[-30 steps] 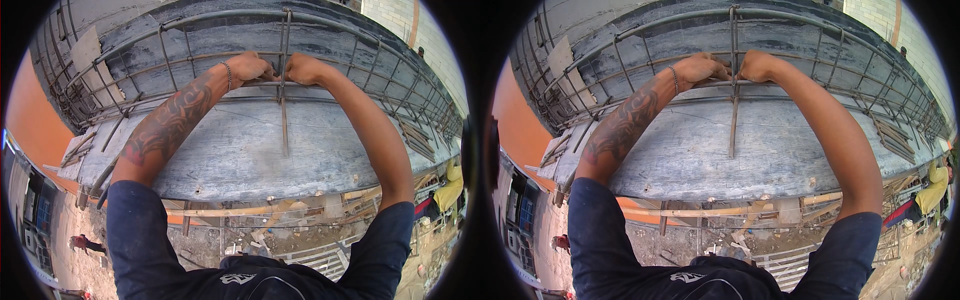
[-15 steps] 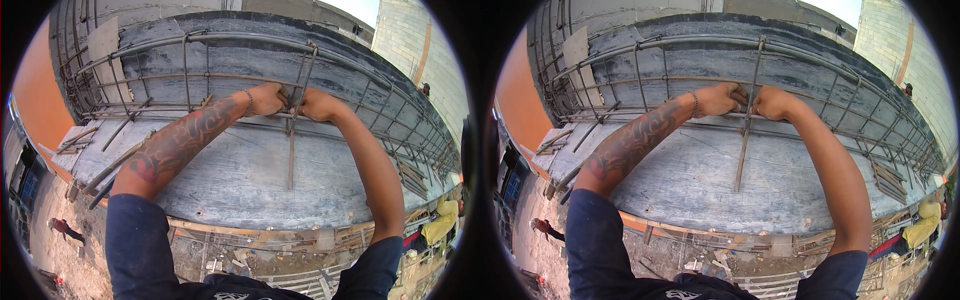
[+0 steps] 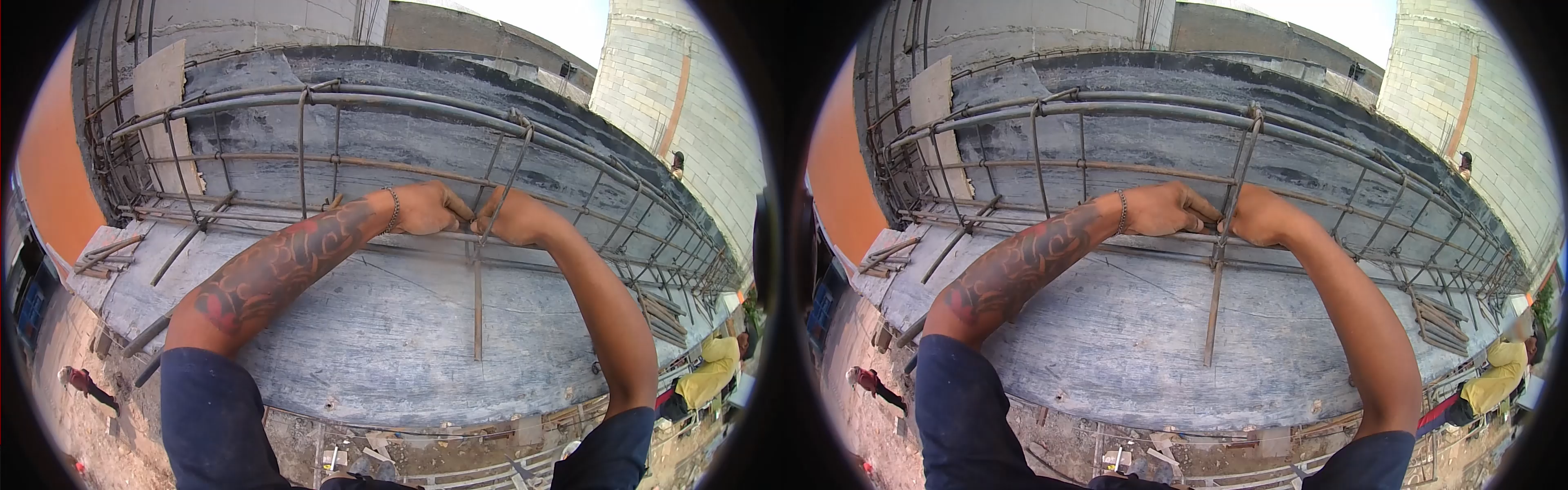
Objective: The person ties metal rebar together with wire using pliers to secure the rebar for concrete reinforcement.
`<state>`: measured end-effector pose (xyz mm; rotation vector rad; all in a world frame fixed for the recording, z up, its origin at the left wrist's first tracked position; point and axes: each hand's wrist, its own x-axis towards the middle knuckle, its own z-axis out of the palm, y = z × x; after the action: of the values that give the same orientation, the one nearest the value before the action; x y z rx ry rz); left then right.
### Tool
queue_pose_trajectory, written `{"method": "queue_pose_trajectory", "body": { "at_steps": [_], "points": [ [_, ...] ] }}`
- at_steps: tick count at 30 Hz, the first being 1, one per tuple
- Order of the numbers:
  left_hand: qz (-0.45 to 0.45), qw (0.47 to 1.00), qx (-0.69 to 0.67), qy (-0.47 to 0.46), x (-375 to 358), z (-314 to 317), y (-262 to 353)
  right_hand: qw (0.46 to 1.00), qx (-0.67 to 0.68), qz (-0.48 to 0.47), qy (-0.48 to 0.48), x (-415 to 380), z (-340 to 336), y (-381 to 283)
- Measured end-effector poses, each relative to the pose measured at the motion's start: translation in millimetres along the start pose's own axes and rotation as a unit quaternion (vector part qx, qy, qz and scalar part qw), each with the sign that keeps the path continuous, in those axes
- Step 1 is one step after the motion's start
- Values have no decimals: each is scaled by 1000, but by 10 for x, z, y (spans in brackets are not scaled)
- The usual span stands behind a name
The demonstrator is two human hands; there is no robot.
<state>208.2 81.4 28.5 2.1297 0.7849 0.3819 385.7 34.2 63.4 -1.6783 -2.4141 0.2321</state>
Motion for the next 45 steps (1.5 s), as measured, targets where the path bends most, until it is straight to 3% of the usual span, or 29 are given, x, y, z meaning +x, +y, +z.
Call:
{"method": "queue_pose_trajectory", "body": {
  "at_steps": [3,12,14,17,21,24,30,32,37,42,45],
  "points": [
    [3,998,35,47,30,32,-34,999,-29,-34,-6,50,30,15],
    [41,998,31,35,-16,-3,-11,990,-121,76,-11,11,-77,-84],
    [38,998,13,39,67,-9,-87,999,3,27,32,-70,-162,-57],
    [22,999,11,41,48,-23,-44,994,59,69,68,-102,-48,-85],
    [29,996,12,89,49,0,-41,996,51,40,55,-20,119,44],
    [-2,998,-16,65,26,-21,-2,994,35,32,95,-14,175,70],
    [20,995,-85,48,71,-17,-46,982,70,89,151,40,245,12],
    [22,996,-78,44,69,-21,-34,983,-34,46,173,63,251,5],
    [5,998,-49,38,62,-14,35,980,-53,52,186,56,232,-35],
    [-32,995,11,96,241,69,29,983,-11,70,172,42,240,23],
    [-56,986,94,130,338,86,33,983,-60,6,175,33,162,13]
  ]
}}
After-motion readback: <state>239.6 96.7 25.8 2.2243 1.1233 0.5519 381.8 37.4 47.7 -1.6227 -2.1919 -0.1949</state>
